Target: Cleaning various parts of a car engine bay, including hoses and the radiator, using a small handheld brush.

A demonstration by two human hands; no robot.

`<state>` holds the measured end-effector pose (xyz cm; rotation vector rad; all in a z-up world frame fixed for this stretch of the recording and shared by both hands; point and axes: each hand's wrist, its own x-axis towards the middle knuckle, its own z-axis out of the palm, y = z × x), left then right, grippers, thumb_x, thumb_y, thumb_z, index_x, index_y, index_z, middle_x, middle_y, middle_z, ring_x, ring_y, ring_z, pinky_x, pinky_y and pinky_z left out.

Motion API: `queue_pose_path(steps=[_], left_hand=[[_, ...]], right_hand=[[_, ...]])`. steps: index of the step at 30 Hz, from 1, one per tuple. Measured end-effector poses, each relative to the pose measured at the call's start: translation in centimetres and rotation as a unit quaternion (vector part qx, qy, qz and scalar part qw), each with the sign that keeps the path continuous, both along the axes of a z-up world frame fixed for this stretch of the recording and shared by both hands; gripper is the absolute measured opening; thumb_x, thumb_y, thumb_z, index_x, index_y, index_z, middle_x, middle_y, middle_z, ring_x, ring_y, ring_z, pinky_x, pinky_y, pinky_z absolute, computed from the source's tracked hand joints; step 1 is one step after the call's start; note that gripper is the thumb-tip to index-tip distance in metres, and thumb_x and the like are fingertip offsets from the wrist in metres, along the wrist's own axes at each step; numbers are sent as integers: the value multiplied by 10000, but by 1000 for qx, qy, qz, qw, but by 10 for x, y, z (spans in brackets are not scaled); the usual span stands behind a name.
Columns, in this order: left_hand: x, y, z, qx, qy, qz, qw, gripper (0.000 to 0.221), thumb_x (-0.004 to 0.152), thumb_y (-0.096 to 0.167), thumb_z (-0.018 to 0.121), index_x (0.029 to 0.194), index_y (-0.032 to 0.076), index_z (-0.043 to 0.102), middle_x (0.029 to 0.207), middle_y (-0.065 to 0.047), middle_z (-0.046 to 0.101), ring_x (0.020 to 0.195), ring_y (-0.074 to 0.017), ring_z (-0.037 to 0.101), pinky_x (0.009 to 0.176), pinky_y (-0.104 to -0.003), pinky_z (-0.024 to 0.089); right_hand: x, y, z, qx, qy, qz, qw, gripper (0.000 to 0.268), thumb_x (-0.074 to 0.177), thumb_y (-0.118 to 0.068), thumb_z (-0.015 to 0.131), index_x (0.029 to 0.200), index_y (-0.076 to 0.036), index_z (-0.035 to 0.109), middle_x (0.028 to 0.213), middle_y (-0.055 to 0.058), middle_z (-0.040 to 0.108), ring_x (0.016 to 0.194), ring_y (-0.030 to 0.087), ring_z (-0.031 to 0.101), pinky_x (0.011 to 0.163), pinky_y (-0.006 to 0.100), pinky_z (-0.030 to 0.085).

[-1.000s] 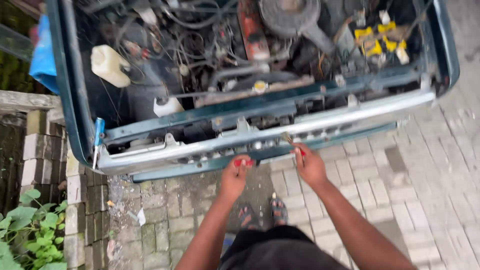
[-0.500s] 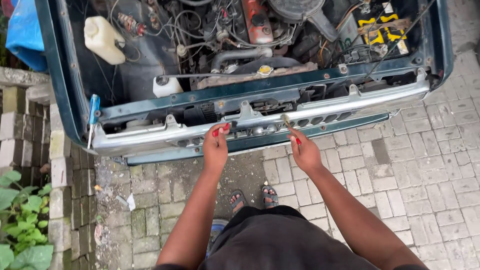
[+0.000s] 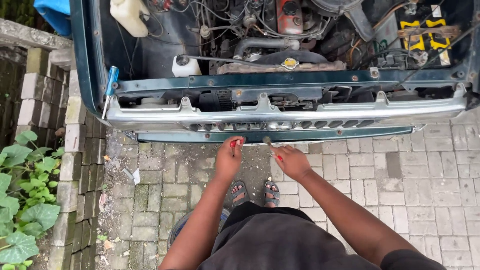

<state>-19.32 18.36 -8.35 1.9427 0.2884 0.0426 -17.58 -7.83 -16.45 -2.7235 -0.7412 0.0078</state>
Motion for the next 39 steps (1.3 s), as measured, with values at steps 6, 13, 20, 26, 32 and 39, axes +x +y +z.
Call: queue_pose_path(steps=[6,13,20,26,32,39], left_hand=[[-33,-10,5,2,52,16,999,207,1069,165,539,1126,125,734,1013,-143,749,1015,-351,724,904,-456,572],[-77,-10,28,-1,83,33,996,221,1055,124,536,1152,98,732,993,-164,737,1016,-377,722,903,-477,576],[-98,-2,19,5,88,120,989,221,1055,115,535,1156,117,731,1010,-154,738,1050,-368,713,952,-480,551],[-100,-4,31,-30,64,156,985,246,1070,92,496,1172,80,720,1067,-197,754,1064,-354,733,985,-467,546],[-104,-12,46,-41,41,166,984,239,1072,66,478,1161,51,699,1100,-214,749,1077,-381,729,980,-492,555],[-101,-31,36,-57,14,171,983,233,1069,45,491,1156,44,708,1076,-204,737,1058,-348,735,982,-468,552]], right_hand=[[25,43,-10,-95,102,27,990,382,1103,-398,397,1410,-219,540,1265,35,667,1186,258,642,896,419,594],[38,71,-62,-72,141,-41,987,432,1118,-485,359,1455,-278,534,1283,4,661,1181,244,654,902,421,594],[41,49,-50,-82,167,-39,982,425,1110,-501,342,1448,-334,540,1185,36,729,1080,274,725,872,452,603],[33,29,-11,-44,102,19,994,406,1108,-432,413,1466,-282,530,1228,44,716,1156,286,684,873,437,596],[30,-48,-15,-81,-75,42,993,379,1066,-446,480,1420,-338,563,1130,-39,716,1086,194,685,790,365,608],[16,-90,13,-31,-105,-53,993,347,1054,-399,518,1369,-317,637,1098,-22,731,1049,207,709,777,363,607]])
